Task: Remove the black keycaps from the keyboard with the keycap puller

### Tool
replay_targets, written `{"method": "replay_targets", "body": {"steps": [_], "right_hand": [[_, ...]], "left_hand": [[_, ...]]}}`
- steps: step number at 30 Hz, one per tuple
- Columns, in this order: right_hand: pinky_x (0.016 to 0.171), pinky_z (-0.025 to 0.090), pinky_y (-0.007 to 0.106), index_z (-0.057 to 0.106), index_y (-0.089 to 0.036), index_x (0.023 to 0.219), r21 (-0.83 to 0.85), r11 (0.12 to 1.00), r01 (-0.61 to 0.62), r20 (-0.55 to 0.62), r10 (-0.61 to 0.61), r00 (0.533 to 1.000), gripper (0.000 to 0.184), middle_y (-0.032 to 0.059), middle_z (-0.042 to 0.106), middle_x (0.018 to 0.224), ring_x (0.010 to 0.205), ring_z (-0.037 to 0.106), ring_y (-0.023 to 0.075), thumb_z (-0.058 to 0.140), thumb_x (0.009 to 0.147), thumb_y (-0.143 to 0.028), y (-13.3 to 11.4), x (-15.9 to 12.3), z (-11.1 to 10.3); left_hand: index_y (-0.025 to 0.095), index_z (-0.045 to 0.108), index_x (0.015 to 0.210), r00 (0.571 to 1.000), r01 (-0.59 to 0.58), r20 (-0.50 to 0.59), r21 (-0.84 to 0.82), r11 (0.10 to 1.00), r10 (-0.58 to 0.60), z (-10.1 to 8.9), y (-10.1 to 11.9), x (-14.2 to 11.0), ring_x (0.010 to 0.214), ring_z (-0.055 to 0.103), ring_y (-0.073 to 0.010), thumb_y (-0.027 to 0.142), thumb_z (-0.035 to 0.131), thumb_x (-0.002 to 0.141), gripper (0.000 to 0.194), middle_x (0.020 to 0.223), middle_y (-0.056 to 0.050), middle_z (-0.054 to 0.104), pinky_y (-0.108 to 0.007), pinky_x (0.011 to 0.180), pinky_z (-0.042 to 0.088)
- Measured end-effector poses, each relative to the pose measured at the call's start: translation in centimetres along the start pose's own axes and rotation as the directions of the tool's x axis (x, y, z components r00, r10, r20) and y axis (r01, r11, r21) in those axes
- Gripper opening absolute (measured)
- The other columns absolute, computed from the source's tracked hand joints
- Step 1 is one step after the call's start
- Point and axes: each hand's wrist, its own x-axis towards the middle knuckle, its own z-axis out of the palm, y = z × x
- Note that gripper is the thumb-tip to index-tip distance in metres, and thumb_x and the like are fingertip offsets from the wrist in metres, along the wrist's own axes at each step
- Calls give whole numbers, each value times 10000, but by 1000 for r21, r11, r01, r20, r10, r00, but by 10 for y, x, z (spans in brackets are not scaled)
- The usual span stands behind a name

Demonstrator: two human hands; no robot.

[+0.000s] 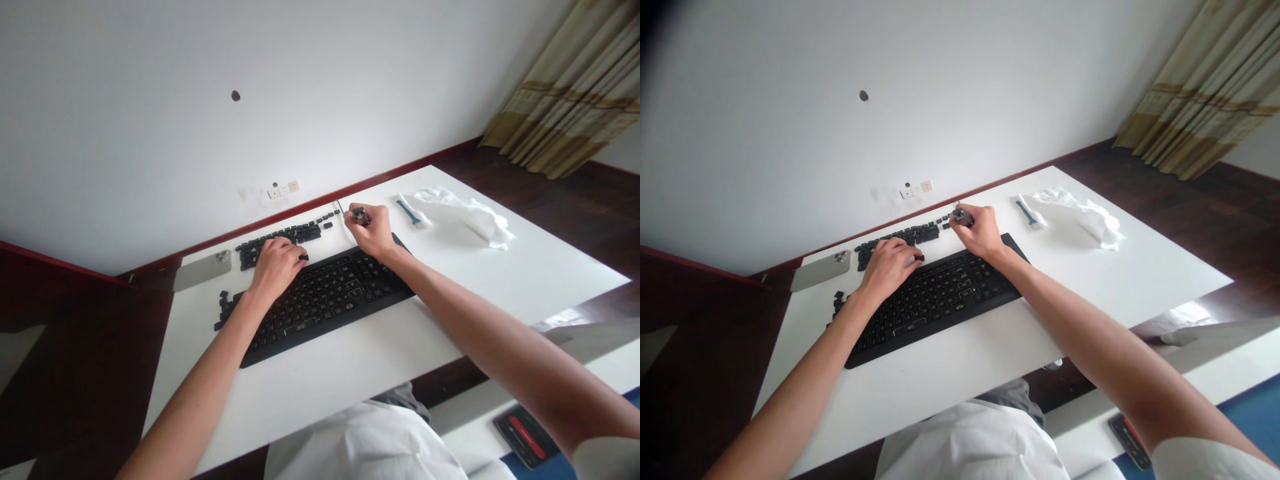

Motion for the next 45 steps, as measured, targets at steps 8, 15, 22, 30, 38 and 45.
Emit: {"method": "replay_targets", "body": {"steps": [8,15,22,30,38,45], "right_hand": [[576,226,309,281,-228,621,-4,1000,20,14,-20,1000,347,-50,236,616,597,230,101,553,834,-194,-2,-1,1],[581,228,306,288,-226,613,-15,1000,4,38,-4,999,337,-48,244,611,598,228,101,552,821,-205,-3,-2,3],[580,212,310,266,-227,621,-19,1000,2,35,-2,999,360,-47,233,621,601,221,100,553,839,-218,-3,-2,2],[581,208,313,267,-227,617,-26,1000,3,51,-2,999,368,-50,228,615,599,221,100,558,841,-213,-3,-2,2],[578,218,313,285,-225,617,-50,999,-4,44,6,999,373,-49,231,614,595,233,102,565,863,-238,1,0,0],[576,220,314,279,-221,621,-80,997,-7,14,9,1000,386,-43,246,614,604,238,106,554,889,-263,3,2,0]], "left_hand": [[242,782,955,998,-57,31,0,998,57,15,-2,27,1046,609,-269,241,709,971,75,966,-43,768,-435,904,421],[256,799,915,1000,14,-24,21,1000,-14,20,-13,31,1016,554,-273,303,732,958,92,978,-51,693,-424,878,428],[251,784,934,998,57,-2,33,998,-57,18,-17,30,1026,550,-281,267,723,955,67,974,-56,689,-436,896,420],[244,761,922,994,110,-5,39,993,-109,19,-14,27,1041,551,-290,272,728,943,49,969,-58,690,-446,901,411],[232,737,925,992,112,-57,-51,992,-115,12,-4,22,1000,574,-274,339,720,963,115,934,-55,689,-420,895,431],[226,716,1141,998,-66,-22,-248,966,62,-9,60,-11,1088,606,-249,404,697,984,238,1141,-54,709,-436,1020,461]]}}
